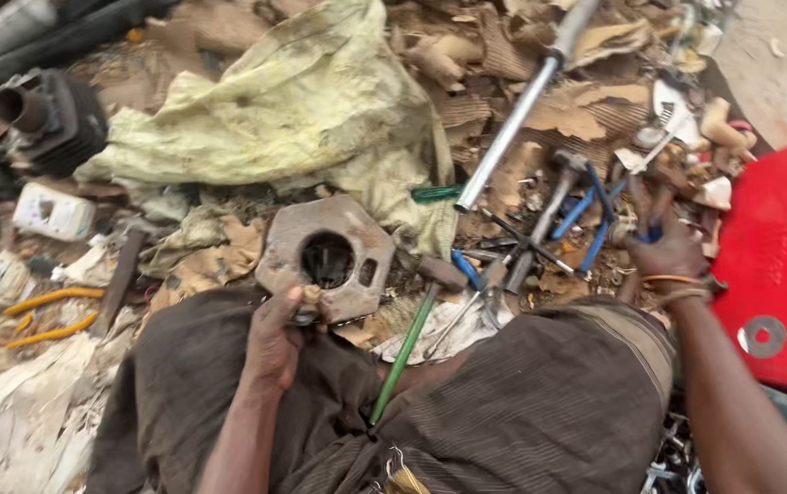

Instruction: The person sits on the ground and uses a screwdriver and hammer to disassemble a small metal component. They then use pliers to remove a ring from the component and inspect the parts.

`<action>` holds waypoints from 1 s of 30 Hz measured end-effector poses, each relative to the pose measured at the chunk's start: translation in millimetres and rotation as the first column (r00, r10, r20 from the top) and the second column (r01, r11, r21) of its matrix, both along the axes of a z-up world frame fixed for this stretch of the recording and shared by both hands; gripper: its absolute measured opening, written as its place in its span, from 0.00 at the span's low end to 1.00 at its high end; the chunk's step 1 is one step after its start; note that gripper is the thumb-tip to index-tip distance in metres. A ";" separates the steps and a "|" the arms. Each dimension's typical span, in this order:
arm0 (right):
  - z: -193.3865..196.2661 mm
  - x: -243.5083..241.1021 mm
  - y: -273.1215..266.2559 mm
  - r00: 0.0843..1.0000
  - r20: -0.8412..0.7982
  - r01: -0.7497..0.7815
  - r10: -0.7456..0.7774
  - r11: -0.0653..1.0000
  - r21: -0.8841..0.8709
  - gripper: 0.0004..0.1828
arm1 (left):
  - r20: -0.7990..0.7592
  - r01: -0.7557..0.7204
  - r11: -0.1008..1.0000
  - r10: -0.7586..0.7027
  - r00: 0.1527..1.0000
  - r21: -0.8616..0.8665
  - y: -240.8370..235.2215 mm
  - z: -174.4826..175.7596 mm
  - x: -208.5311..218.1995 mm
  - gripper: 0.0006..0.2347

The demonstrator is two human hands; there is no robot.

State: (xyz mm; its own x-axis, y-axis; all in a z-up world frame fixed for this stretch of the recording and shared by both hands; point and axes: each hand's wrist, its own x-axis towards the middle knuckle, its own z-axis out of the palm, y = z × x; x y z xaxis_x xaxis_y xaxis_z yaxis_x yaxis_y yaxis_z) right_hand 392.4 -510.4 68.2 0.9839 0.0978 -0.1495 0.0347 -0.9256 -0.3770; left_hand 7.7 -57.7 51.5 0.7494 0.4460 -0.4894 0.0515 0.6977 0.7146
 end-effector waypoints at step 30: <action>90.6 -270.5 231.4 0.750 -0.251 -0.341 0.612 0.683 0.646 0.41 | -0.217 0.237 0.248 -0.106 0.970 0.939 -46.9 144.3 15.9 0.20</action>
